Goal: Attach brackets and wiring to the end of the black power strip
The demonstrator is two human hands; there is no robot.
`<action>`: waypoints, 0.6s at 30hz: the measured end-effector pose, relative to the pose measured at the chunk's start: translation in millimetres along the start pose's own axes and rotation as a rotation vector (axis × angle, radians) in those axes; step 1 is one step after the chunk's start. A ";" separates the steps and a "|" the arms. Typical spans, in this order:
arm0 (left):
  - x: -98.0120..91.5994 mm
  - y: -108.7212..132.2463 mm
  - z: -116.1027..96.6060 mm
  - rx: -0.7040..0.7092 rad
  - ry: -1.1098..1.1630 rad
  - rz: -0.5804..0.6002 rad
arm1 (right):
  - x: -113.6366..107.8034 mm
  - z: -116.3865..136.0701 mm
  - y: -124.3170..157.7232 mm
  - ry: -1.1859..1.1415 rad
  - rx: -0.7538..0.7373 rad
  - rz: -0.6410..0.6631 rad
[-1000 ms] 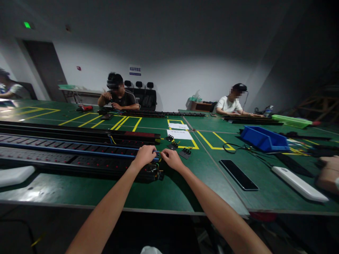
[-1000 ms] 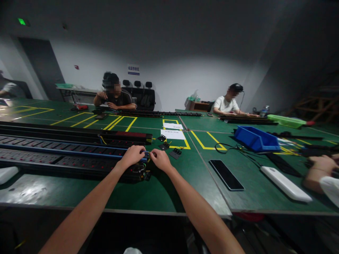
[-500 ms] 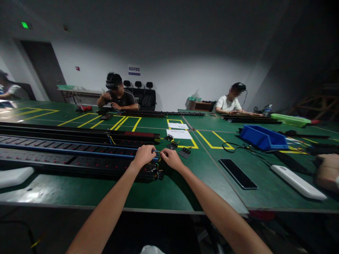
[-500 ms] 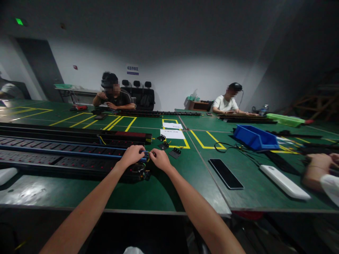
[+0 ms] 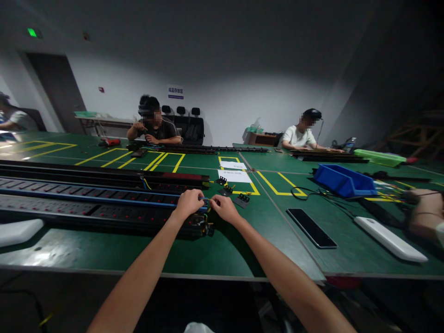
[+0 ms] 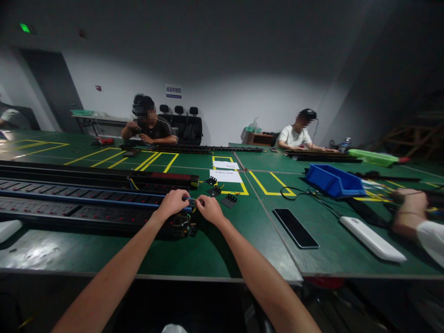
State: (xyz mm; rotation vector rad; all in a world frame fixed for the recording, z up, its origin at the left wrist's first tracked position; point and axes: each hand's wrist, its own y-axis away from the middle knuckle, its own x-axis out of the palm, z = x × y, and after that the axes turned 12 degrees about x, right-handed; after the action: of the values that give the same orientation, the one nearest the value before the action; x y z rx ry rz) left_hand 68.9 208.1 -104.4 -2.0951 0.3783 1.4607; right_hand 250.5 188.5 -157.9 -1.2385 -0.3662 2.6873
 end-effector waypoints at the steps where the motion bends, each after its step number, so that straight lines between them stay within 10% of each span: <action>1: 0.1 0.1 0.1 0.001 0.000 0.000 | 0.1 -0.1 -0.1 0.000 0.001 0.002; 18: 1.4 0.1 1.6 0.004 -0.008 -0.005 | 0.5 0.4 0.6 -0.036 0.005 0.008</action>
State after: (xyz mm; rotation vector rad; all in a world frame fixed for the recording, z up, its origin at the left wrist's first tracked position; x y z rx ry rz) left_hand 68.1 209.1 -106.1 -2.0854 0.3728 1.4638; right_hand 249.8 188.0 -158.2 -1.1945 -0.3597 2.7180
